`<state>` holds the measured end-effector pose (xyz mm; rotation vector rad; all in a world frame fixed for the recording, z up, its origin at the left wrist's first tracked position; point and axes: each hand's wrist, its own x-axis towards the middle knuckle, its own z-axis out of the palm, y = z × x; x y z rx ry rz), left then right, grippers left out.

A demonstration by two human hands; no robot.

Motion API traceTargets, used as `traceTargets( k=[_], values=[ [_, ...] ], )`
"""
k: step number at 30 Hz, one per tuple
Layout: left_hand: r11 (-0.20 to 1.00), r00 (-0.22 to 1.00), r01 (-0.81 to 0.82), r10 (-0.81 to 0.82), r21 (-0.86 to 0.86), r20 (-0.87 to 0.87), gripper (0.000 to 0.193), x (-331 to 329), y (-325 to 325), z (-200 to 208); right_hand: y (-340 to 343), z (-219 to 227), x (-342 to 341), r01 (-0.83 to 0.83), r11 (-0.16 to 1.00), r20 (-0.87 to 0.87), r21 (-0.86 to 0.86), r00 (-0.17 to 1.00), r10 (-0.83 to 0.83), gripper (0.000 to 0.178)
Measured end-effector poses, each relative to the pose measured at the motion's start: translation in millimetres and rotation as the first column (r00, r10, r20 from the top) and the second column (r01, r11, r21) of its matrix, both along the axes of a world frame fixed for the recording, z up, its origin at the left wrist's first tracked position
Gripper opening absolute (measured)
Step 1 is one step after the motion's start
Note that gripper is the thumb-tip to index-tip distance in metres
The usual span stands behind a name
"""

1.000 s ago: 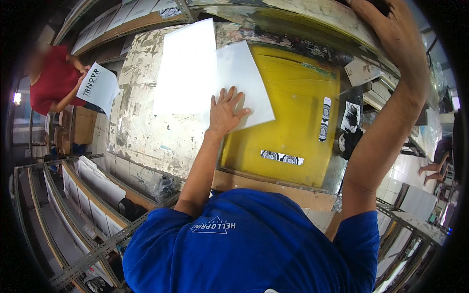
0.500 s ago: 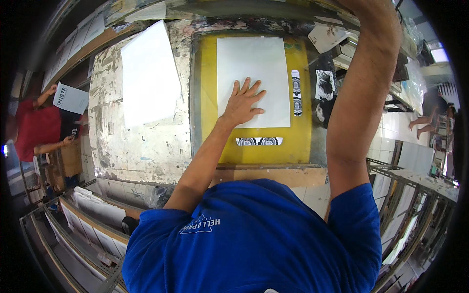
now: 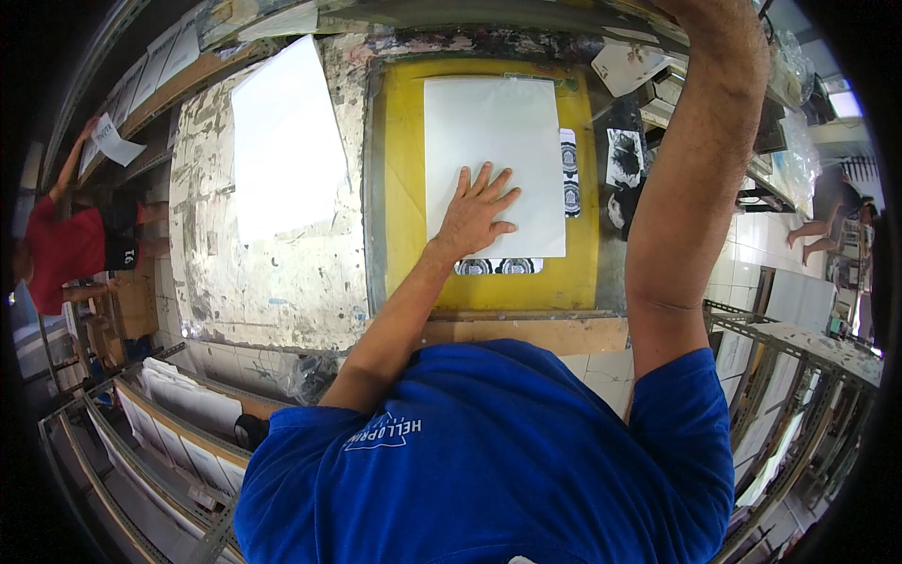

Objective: The person performs screen printing by placing a sheet of paper on a template, lowering a screen, and using a squeegee to apply ink. The person then lifts the screen, removes the printed sheet, and places it aside, repeating this process for multiple sheets.

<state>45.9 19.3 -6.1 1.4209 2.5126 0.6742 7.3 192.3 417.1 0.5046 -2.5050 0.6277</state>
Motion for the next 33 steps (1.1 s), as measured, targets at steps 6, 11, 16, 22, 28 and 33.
traceTargets(
  k=[6, 11, 16, 22, 28, 33],
  values=[
    [1.000, 1.000, 0.019, -0.019, -0.007, -0.008, 0.070, -0.1, -2.4, -0.1, 4.2, -15.6, -10.4, -0.002, 1.000, -0.077, -0.025, 0.997, 0.001, 0.037],
    [0.990, 0.999, 0.026, -0.020, 0.138, -0.047, 0.068, 0.5, -4.7, 2.7, -0.1, -13.0, -0.4, 0.034, 0.999, -0.116, 0.004, 0.993, -0.034, 0.037],
    [0.847, 0.967, -0.254, 0.237, 0.467, 0.097, 0.075, -6.8, -21.7, 60.0, -9.0, -25.6, 12.9, 0.183, 0.977, -0.114, 0.111, 0.979, -0.170, 0.041],
    [0.775, 0.910, -0.394, 0.406, 0.495, 0.090, 0.094, -31.6, -56.0, 86.4, -5.6, -56.7, 22.6, 0.196, 0.980, -0.073, 0.028, 0.978, -0.193, 0.048],
    [0.944, 0.951, -0.307, 0.302, -0.122, -0.059, 0.114, -28.5, -70.9, 13.3, -7.4, -56.7, 21.1, 0.201, 0.980, -0.140, -0.005, 0.970, -0.200, 0.047],
    [0.952, 0.960, -0.277, 0.279, -0.129, -0.003, 0.118, -28.1, -72.4, 8.9, -4.9, -55.3, 20.8, 0.227, 0.973, -0.112, 0.036, 0.969, -0.222, 0.048]
  ],
)
